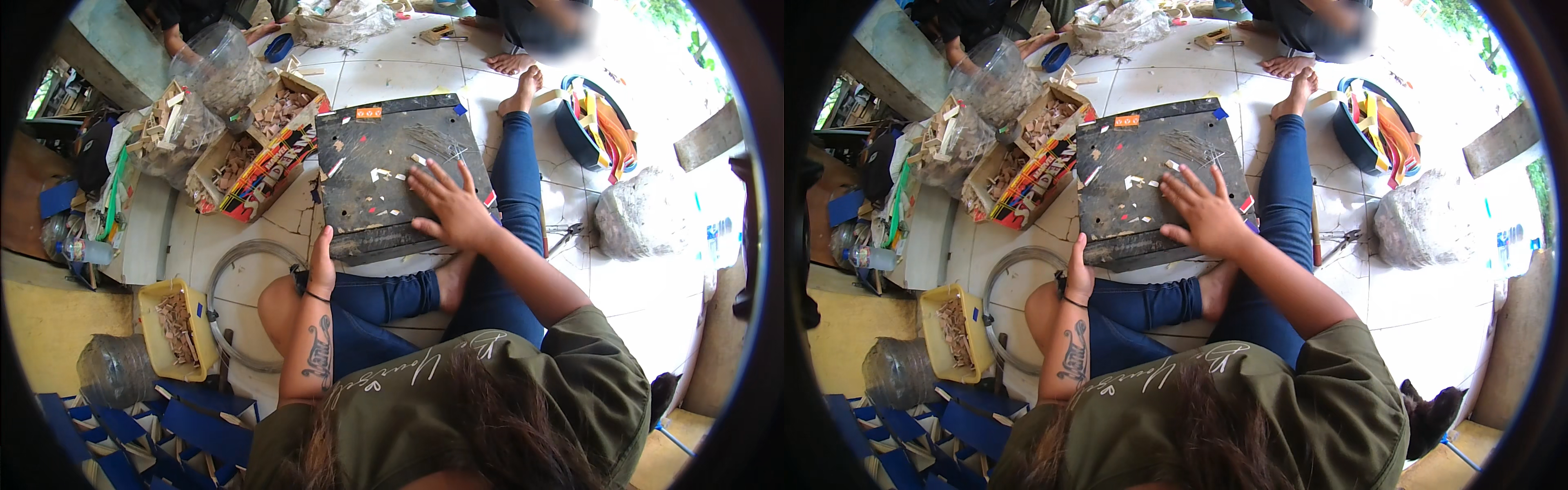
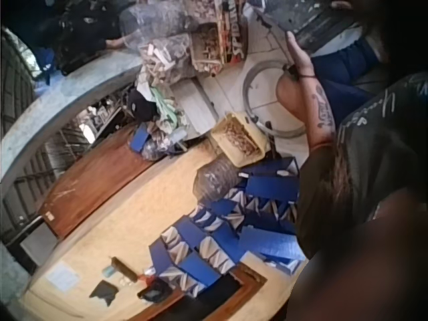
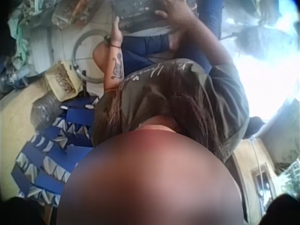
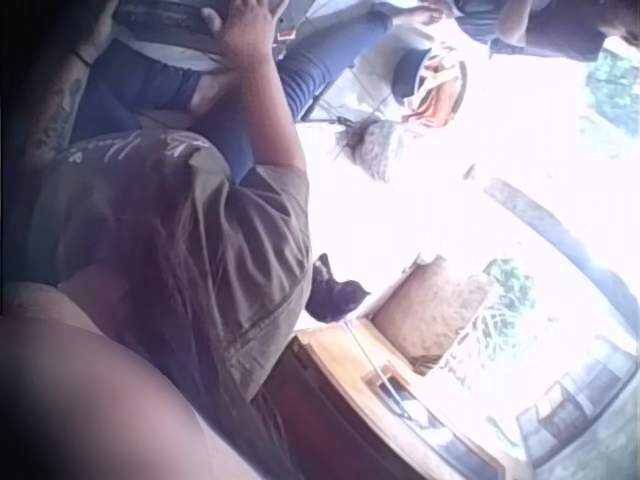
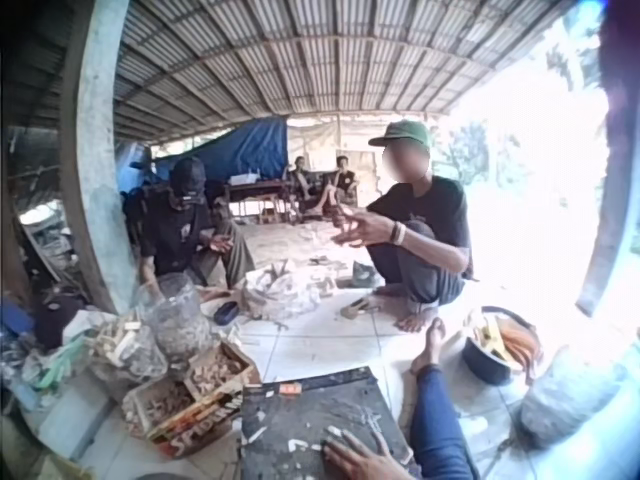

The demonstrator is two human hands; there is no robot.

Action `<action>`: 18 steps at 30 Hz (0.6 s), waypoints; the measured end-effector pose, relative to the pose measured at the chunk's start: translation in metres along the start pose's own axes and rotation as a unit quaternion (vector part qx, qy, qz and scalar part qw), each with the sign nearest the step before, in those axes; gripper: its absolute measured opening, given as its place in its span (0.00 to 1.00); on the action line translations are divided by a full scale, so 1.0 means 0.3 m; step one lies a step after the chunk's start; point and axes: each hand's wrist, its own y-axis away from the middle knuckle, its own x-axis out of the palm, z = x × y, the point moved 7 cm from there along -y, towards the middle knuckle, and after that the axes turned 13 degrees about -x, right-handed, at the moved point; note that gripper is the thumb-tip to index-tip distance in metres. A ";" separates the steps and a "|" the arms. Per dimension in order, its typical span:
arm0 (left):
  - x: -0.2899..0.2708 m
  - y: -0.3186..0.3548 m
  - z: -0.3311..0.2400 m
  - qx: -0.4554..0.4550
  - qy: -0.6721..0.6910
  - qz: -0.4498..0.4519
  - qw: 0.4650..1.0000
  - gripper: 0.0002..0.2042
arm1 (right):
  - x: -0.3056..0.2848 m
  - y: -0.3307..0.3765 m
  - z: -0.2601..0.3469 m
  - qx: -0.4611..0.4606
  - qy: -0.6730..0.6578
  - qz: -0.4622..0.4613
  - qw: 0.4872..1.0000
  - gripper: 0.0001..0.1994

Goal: The person sits on the floor and assembles small wooden blocks by inserting nails and tapping them with a hammer. They handle the blocks and nails by hand, occasionally adjusting the position of the pieces on a small work surface.

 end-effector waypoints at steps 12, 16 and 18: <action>0.005 -0.002 -0.005 -0.023 0.049 0.032 0.998 0.22 | -0.035 -0.012 -0.125 0.057 -0.030 -0.075 0.995 0.31; 0.005 0.008 -0.020 -0.018 0.005 -0.020 1.000 0.22 | -0.058 -0.084 -0.131 0.044 -0.030 -0.143 0.988 0.22; 0.025 0.021 -0.028 -0.018 0.013 0.018 1.000 0.22 | -0.048 -0.150 -0.157 0.036 -0.041 -0.138 0.989 0.19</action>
